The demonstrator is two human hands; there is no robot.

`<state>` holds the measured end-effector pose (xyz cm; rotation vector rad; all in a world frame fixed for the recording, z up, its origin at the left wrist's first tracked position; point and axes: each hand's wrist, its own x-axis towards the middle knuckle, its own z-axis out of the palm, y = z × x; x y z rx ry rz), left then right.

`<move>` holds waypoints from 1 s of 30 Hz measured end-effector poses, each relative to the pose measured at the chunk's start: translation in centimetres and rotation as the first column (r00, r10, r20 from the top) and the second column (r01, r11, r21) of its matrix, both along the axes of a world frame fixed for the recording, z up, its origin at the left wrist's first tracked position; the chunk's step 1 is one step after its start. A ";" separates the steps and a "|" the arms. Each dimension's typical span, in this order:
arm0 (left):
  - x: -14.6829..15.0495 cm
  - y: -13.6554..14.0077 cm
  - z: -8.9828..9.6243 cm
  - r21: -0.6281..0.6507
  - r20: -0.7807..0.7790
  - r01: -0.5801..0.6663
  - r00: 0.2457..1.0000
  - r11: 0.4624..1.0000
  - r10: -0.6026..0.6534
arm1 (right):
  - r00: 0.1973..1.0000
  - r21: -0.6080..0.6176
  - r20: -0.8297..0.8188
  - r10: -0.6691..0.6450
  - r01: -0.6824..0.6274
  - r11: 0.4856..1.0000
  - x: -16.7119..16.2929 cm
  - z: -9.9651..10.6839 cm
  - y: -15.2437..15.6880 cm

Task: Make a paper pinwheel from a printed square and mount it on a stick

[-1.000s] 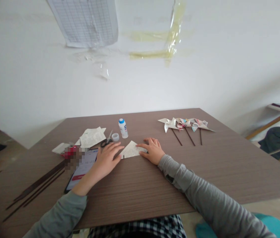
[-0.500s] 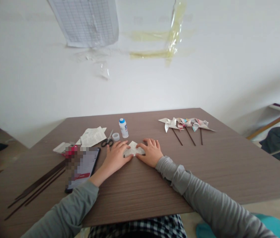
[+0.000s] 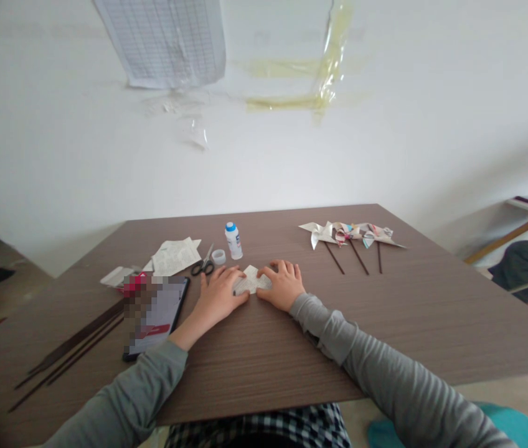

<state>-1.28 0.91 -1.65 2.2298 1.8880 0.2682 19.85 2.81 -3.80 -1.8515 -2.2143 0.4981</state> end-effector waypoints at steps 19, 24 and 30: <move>-3.6 -0.3 -0.6 -0.038 -0.018 0.012 1.000 0.999 -0.012 | 1.000 -0.053 0.007 0.002 -0.002 0.999 3.0 -0.2 1.1; -4.4 -0.1 -0.4 -0.043 -0.036 0.019 0.999 0.999 -0.020 | 1.000 -0.064 0.003 0.019 -0.018 0.998 4.3 0.1 1.5; -5.3 0.2 0.4 -0.093 -0.066 0.047 0.996 0.995 -0.054 | 0.998 0.002 0.025 0.054 -0.054 0.999 5.3 -0.3 2.0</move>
